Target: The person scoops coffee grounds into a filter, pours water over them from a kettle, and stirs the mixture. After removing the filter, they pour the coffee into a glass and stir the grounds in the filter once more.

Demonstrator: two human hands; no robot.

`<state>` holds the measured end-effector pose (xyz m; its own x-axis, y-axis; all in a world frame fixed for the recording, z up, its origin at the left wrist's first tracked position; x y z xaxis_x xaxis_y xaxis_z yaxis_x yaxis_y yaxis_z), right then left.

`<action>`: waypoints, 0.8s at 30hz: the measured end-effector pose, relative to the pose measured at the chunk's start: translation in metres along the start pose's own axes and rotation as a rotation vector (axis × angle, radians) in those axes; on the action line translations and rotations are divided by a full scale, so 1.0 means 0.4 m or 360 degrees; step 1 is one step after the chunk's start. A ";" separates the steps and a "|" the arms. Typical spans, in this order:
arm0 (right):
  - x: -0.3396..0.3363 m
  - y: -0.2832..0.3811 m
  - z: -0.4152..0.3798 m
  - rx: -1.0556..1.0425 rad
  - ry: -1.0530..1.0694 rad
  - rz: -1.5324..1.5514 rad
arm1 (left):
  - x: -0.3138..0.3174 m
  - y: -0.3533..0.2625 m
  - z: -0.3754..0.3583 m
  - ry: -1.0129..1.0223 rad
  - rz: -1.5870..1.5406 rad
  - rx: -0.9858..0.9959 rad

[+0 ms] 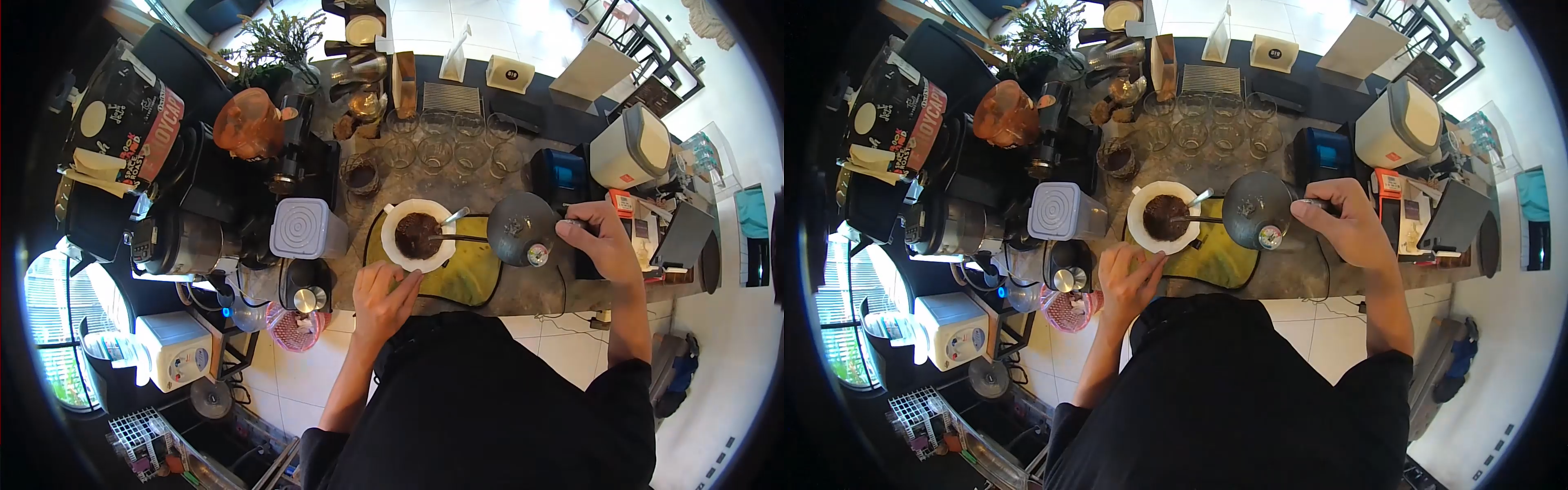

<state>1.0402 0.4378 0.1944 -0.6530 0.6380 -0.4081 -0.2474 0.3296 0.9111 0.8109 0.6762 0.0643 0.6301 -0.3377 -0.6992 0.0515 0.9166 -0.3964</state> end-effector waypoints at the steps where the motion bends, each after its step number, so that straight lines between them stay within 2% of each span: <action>1: 0.005 -0.006 0.000 0.0007 0.0002 0.0004 | 0.003 -0.001 -0.009 -0.0026 0.0018 -0.0009; 4: 0.011 -0.011 0.004 -0.0100 -0.0167 0.0058 | 0.001 -0.008 -0.022 -0.0063 0.0044 -0.0046; 6: -0.005 0.006 0.010 0.0093 0.0162 -0.0007 | 0.002 -0.011 -0.022 -0.0076 0.0047 -0.0072; 10: 0.002 0.015 0.013 0.0052 0.0210 0.0020 | 0.003 -0.015 -0.029 -0.0197 -0.0056 -0.0228; 12: 0.007 0.028 0.008 0.0135 0.0192 0.0002 | 0.004 -0.013 -0.041 -0.0250 -0.0078 -0.0303; 17: -0.003 -0.025 -0.004 0.0097 0.0173 0.0018 | 0.015 0.009 -0.086 -0.0307 -0.0119 -0.0611; 22: -0.008 -0.031 -0.007 0.0136 0.0170 -0.0020 | 0.033 0.021 -0.101 -0.0340 -0.0165 -0.0641; 24: -0.010 -0.035 -0.003 0.0078 0.0279 -0.0036 | 0.038 0.024 -0.102 -0.0333 -0.0185 -0.0655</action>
<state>1.0455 0.4298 0.1836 -0.7635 0.5002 -0.4084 -0.2314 0.3786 0.8962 0.7895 0.6712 0.0256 0.7829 -0.3442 -0.5183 -0.1537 0.7002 -0.6972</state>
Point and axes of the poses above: each hand's wrist, its own z-axis towards the middle knuckle, its own x-axis out of the palm, y = z × x, the point moved 1 cm from there along z, towards the middle knuckle
